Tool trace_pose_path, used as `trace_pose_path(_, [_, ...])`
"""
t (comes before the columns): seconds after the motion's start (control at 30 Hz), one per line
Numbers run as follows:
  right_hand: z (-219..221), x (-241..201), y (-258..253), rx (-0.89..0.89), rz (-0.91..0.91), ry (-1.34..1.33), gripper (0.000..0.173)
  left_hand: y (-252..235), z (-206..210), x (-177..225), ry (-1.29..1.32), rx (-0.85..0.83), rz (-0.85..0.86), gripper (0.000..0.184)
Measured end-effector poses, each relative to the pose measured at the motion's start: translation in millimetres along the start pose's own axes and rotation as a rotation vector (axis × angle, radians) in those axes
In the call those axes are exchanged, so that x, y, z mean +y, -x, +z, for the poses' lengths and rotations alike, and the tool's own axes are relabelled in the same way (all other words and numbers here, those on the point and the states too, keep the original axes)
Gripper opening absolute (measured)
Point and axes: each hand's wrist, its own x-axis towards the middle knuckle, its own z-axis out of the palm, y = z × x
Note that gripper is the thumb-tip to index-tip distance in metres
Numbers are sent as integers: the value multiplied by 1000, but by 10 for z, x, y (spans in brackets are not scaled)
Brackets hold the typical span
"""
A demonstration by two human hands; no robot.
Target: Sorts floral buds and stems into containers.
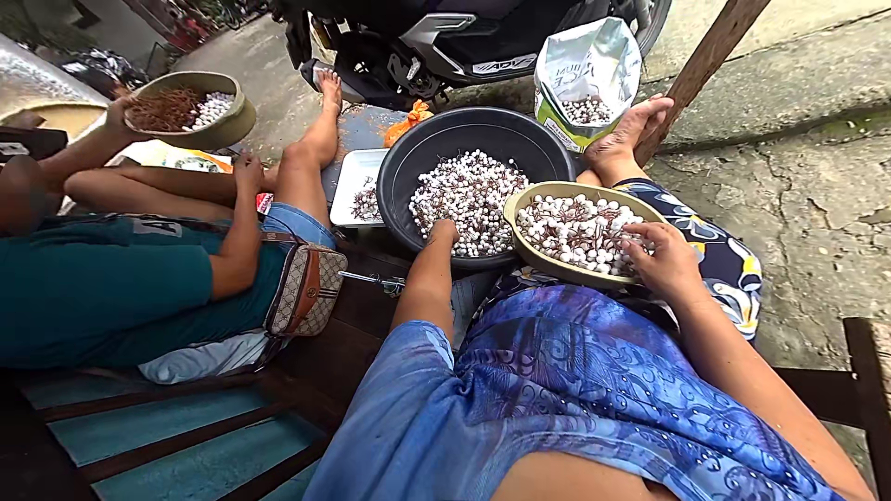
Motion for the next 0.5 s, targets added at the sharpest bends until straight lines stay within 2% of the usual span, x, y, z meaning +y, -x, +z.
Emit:
trace_pose_path(0.1, [-21,-36,2,-7,15,2,27,99,-55,-36,86,52,-7,43])
trace_pose_path(0.27, [-24,-80,11,-1,17,-1,26,124,-140,-212,267,109,84,40])
trace_pose_path(0.37, [-36,-109,15,1,26,6,25,286,-197,-279,611,174,155,39])
trace_pose_path(0.5, [-39,-121,32,9,30,-3,26,524,-242,-277,1242,153,339,40])
